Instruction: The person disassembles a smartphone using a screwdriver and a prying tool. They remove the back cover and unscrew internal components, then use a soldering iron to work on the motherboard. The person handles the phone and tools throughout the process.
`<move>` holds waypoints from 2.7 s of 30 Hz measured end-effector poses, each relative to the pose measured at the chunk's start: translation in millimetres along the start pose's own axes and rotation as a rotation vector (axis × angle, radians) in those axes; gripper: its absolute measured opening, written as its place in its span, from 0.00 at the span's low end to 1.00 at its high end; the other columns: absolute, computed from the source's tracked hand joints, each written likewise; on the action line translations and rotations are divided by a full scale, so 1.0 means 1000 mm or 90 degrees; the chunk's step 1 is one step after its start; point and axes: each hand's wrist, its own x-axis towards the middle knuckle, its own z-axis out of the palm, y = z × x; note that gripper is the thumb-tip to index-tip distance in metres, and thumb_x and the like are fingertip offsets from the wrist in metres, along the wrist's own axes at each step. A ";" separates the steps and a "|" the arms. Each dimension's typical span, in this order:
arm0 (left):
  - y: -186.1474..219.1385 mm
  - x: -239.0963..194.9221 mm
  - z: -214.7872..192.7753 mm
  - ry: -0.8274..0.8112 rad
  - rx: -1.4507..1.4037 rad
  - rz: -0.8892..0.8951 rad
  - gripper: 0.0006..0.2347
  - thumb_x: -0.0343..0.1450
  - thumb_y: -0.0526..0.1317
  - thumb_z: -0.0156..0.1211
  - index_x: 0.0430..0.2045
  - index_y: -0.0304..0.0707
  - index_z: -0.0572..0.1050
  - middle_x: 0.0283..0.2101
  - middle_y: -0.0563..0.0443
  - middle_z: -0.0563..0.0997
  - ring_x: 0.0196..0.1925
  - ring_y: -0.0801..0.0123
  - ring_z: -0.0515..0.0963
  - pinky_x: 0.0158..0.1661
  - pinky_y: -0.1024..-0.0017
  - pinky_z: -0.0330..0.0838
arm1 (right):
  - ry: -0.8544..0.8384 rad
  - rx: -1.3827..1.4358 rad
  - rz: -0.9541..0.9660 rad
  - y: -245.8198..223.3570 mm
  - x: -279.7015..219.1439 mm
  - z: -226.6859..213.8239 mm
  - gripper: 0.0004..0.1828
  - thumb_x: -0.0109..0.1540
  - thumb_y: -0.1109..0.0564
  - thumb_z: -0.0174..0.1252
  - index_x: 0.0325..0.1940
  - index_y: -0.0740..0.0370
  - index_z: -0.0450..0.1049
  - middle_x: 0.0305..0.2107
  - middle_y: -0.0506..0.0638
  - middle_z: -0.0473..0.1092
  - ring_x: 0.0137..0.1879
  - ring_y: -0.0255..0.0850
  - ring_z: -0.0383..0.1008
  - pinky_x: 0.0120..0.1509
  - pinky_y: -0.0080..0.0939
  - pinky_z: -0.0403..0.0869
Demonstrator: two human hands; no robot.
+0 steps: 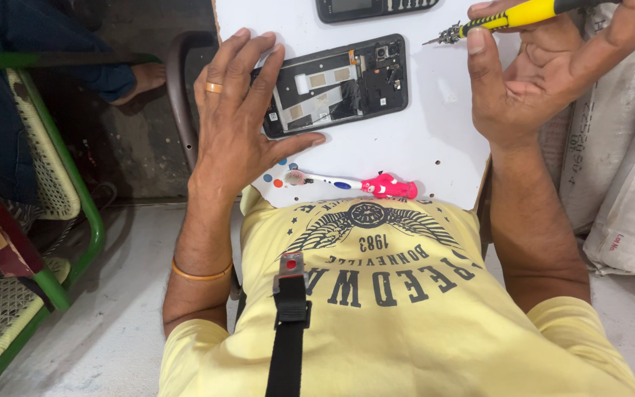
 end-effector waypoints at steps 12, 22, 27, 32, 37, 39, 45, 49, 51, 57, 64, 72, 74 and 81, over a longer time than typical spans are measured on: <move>0.000 0.000 -0.003 0.027 -0.035 0.008 0.42 0.61 0.64 0.81 0.66 0.43 0.70 0.68 0.52 0.70 0.76 0.55 0.59 0.70 0.49 0.53 | 0.003 -0.014 -0.017 0.004 -0.003 0.000 0.57 0.69 0.71 0.59 0.80 0.35 0.26 0.65 0.52 0.65 0.47 0.52 0.79 0.54 0.43 0.79; 0.000 0.001 -0.006 0.046 -0.051 0.025 0.39 0.62 0.63 0.80 0.64 0.45 0.71 0.64 0.53 0.73 0.74 0.57 0.63 0.69 0.51 0.53 | -0.001 -0.028 -0.021 0.002 -0.002 -0.002 0.53 0.70 0.71 0.59 0.80 0.39 0.28 0.52 0.61 0.73 0.47 0.53 0.81 0.55 0.42 0.79; -0.002 0.000 -0.006 0.047 -0.049 0.035 0.38 0.62 0.63 0.80 0.64 0.47 0.72 0.65 0.54 0.73 0.75 0.57 0.62 0.70 0.51 0.52 | 0.001 -0.081 -0.034 -0.002 0.003 0.000 0.53 0.72 0.72 0.61 0.79 0.42 0.28 0.53 0.69 0.73 0.49 0.54 0.83 0.56 0.41 0.82; -0.005 0.000 -0.006 0.034 -0.044 0.029 0.40 0.62 0.65 0.80 0.65 0.44 0.72 0.64 0.53 0.73 0.75 0.57 0.61 0.69 0.50 0.51 | 0.005 -0.076 -0.041 -0.006 0.005 0.003 0.52 0.73 0.72 0.61 0.79 0.42 0.29 0.57 0.67 0.71 0.49 0.54 0.83 0.58 0.43 0.83; -0.006 -0.001 -0.005 0.025 -0.046 0.019 0.40 0.60 0.66 0.80 0.63 0.44 0.74 0.66 0.52 0.71 0.75 0.56 0.59 0.69 0.49 0.51 | -0.032 -0.084 -0.027 -0.014 0.004 0.003 0.56 0.72 0.72 0.61 0.79 0.37 0.26 0.62 0.63 0.65 0.52 0.52 0.81 0.59 0.42 0.82; -0.006 0.000 -0.006 0.023 -0.046 0.021 0.41 0.60 0.66 0.80 0.63 0.43 0.75 0.67 0.52 0.70 0.76 0.56 0.58 0.69 0.49 0.50 | -0.042 -0.077 -0.042 -0.016 0.006 0.005 0.57 0.72 0.72 0.62 0.79 0.37 0.25 0.64 0.63 0.63 0.54 0.52 0.81 0.58 0.42 0.82; -0.006 0.001 -0.006 0.025 -0.047 0.015 0.40 0.60 0.66 0.81 0.63 0.45 0.76 0.69 0.51 0.69 0.77 0.54 0.55 0.71 0.48 0.49 | -0.077 -0.100 -0.077 -0.018 0.018 0.015 0.58 0.68 0.72 0.64 0.80 0.41 0.27 0.65 0.59 0.64 0.58 0.54 0.76 0.61 0.44 0.81; -0.006 0.000 -0.004 0.023 -0.050 0.008 0.40 0.59 0.65 0.82 0.62 0.46 0.76 0.69 0.51 0.69 0.77 0.54 0.55 0.71 0.47 0.49 | -0.092 -0.139 -0.134 -0.016 0.022 0.021 0.58 0.65 0.73 0.65 0.79 0.47 0.29 0.62 0.61 0.61 0.58 0.57 0.74 0.59 0.47 0.80; -0.006 0.000 -0.003 0.023 -0.052 0.003 0.40 0.59 0.65 0.82 0.62 0.47 0.75 0.69 0.51 0.69 0.77 0.54 0.55 0.71 0.47 0.49 | -0.090 -0.104 -0.111 -0.016 0.019 0.021 0.57 0.66 0.74 0.64 0.79 0.45 0.29 0.64 0.63 0.60 0.56 0.55 0.77 0.59 0.46 0.83; -0.010 -0.003 -0.001 0.053 -0.058 0.037 0.40 0.61 0.66 0.81 0.63 0.45 0.73 0.65 0.51 0.72 0.75 0.53 0.60 0.71 0.48 0.50 | -0.027 -0.020 -0.057 -0.007 0.010 0.011 0.53 0.70 0.73 0.59 0.79 0.39 0.28 0.63 0.60 0.68 0.52 0.53 0.81 0.57 0.44 0.80; -0.006 -0.003 -0.011 0.078 -0.141 -0.003 0.41 0.59 0.57 0.86 0.65 0.45 0.69 0.56 0.49 0.72 0.64 0.58 0.70 0.69 0.50 0.59 | 0.026 -0.009 0.002 0.004 -0.003 0.010 0.35 0.73 0.71 0.59 0.72 0.54 0.44 0.56 0.63 0.74 0.52 0.52 0.79 0.59 0.43 0.77; 0.011 -0.013 -0.020 0.117 -0.558 -0.131 0.39 0.69 0.30 0.80 0.71 0.51 0.58 0.70 0.53 0.61 0.72 0.67 0.67 0.71 0.68 0.69 | 0.029 -0.021 0.061 -0.001 0.001 0.011 0.13 0.74 0.68 0.63 0.60 0.78 0.71 0.49 0.66 0.76 0.53 0.51 0.77 0.63 0.44 0.74; 0.009 -0.014 -0.017 0.105 -0.663 -0.114 0.40 0.71 0.24 0.77 0.74 0.51 0.56 0.72 0.55 0.60 0.73 0.69 0.64 0.75 0.69 0.65 | 0.023 -0.047 0.033 -0.003 0.003 0.012 0.09 0.74 0.69 0.63 0.56 0.79 0.72 0.48 0.65 0.77 0.55 0.52 0.77 0.64 0.46 0.72; 0.001 -0.019 -0.006 0.085 -0.733 -0.089 0.40 0.72 0.19 0.72 0.75 0.53 0.54 0.75 0.57 0.56 0.74 0.70 0.63 0.73 0.67 0.63 | 0.040 0.011 0.114 -0.009 0.005 0.017 0.09 0.76 0.67 0.63 0.57 0.76 0.73 0.48 0.64 0.75 0.52 0.47 0.76 0.63 0.41 0.74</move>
